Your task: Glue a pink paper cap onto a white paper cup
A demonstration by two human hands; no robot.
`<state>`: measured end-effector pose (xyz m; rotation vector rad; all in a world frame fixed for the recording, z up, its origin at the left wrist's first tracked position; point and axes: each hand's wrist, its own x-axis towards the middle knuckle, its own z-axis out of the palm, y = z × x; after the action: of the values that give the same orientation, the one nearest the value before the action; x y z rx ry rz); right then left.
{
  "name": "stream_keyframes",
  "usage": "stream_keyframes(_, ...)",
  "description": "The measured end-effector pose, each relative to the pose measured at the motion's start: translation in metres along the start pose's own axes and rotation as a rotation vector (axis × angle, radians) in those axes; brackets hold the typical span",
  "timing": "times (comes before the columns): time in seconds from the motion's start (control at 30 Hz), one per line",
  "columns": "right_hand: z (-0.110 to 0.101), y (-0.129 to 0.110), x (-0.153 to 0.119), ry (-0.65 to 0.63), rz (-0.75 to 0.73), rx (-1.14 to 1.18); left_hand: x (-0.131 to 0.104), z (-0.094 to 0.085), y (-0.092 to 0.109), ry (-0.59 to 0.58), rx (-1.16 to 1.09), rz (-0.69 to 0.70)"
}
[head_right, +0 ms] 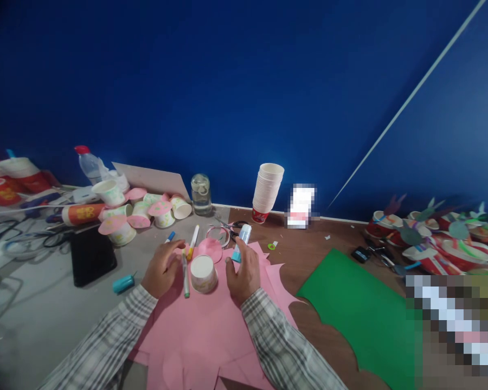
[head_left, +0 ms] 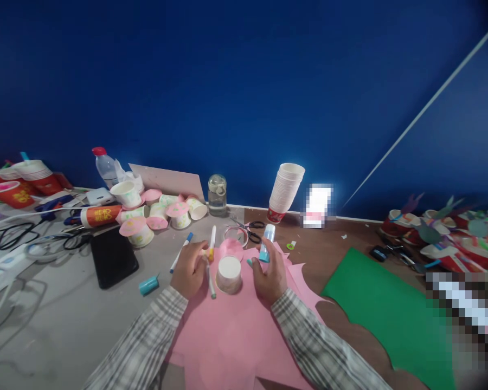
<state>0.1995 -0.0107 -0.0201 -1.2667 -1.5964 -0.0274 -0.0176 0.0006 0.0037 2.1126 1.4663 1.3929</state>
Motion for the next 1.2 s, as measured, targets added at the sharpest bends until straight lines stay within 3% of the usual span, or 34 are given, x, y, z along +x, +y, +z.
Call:
stream_keyframes(0.23, 0.0, 0.001, 0.019, -0.093, 0.164, 0.094, 0.0, 0.004, -0.005, -0.116, 0.016, 0.012)
stream_keyframes(0.37, 0.013, 0.006, 0.036, -0.2, 0.156, 0.024, -0.001, 0.006, -0.009, -0.085, 0.005, -0.02)
stream_keyframes(0.53, 0.033, 0.005, 0.038, -0.34, 0.097, -0.107, -0.001, 0.005, -0.006, -0.055, -0.037, -0.066)
stream_keyframes(0.73, 0.037, 0.003, 0.053, -0.317, 0.106, -0.052, 0.001, 0.001, 0.005, -0.012, -0.145, -0.133)
stream_keyframes(0.8, 0.034, -0.005, 0.067, -0.297, 0.103, -0.014, 0.003, -0.001, 0.007, 0.011, -0.326, -0.209)
stream_keyframes(0.97, 0.023, -0.052, 0.092, -0.328, -0.014, 0.166, 0.011, -0.008, 0.016, 0.048, -1.073, -0.448)
stream_keyframes(1.1, 0.029, -0.086, 0.091, -0.435, -0.071, 0.11, 0.011, -0.014, 0.024, -0.018, -1.267, -0.531)
stream_keyframes(1.2, 0.033, -0.095, 0.088, -0.458, -0.082, 0.11, 0.009, -0.013, 0.021, -0.066, -1.306, -0.599)
